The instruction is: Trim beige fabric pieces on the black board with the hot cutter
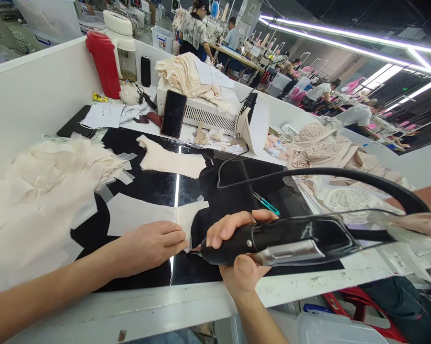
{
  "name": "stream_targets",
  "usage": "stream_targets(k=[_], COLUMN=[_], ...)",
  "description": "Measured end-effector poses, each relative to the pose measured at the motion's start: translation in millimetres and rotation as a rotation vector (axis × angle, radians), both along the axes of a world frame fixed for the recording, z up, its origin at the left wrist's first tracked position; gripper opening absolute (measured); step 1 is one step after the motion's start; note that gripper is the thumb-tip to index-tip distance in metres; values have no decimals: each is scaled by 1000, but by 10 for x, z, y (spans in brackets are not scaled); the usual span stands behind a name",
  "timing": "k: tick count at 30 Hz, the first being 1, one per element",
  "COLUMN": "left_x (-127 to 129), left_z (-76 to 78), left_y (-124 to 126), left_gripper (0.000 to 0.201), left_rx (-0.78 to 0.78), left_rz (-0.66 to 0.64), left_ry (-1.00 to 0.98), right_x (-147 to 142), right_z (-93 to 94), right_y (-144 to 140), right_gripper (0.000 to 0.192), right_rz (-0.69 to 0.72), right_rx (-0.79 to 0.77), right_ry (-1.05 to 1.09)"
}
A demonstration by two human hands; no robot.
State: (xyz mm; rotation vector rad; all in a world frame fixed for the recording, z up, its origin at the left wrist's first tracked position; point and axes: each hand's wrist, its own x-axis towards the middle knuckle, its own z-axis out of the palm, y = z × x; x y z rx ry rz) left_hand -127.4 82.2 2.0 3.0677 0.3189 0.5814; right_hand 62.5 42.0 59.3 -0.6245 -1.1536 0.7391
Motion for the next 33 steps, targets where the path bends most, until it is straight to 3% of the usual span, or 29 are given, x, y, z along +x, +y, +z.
stream_targets(k=[8,33], left_x=[-21,-33], left_z=[-8,-5], left_y=[9,15], left_gripper=[33,31], left_rx=[28,-169], left_rz=[-7,-22], left_ry=[40,-86], right_x=[-8,-35], right_z=[-15,6], right_y=[-5,46], right_gripper=[46,44], right_rz=[-22,-57], right_rx=[-7,-8], right_ry=[-6,22])
